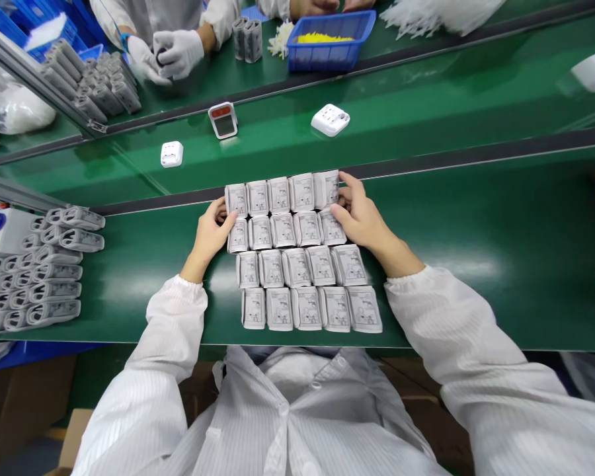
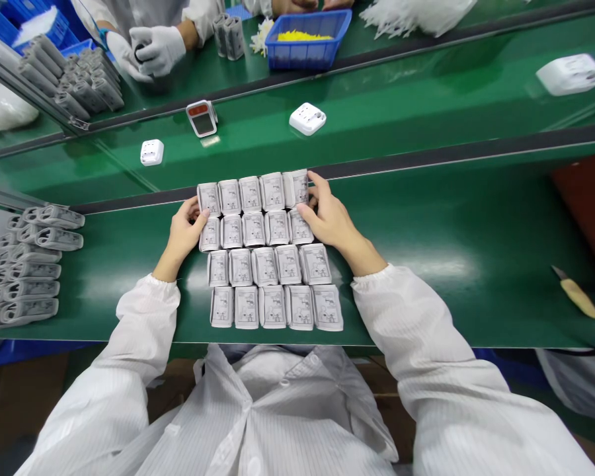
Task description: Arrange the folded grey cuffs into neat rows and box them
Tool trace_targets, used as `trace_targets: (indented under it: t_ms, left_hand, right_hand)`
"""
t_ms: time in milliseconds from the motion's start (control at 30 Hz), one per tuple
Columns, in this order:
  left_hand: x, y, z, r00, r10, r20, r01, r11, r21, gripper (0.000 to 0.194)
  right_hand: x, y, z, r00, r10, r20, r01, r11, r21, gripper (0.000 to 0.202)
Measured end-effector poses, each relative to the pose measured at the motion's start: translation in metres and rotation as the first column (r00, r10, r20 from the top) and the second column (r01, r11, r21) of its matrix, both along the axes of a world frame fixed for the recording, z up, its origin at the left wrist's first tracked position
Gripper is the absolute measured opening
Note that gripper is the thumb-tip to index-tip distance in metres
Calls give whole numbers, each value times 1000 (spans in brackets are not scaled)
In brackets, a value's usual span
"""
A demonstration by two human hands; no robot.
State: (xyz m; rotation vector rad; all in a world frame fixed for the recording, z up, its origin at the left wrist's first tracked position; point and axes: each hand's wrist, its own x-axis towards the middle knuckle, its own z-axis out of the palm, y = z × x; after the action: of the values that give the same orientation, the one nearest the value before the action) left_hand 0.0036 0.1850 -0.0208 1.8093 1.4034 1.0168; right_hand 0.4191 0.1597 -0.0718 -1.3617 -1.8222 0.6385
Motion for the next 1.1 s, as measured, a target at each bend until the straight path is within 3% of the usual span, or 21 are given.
trace_targets:
  t_ms: [1100]
  left_hand:
    - [-1,1,-4,1000,-1,21,0,1000,15,66]
  right_hand:
    - [-2,0,5,1000,9,3,-9,1000,-18,105]
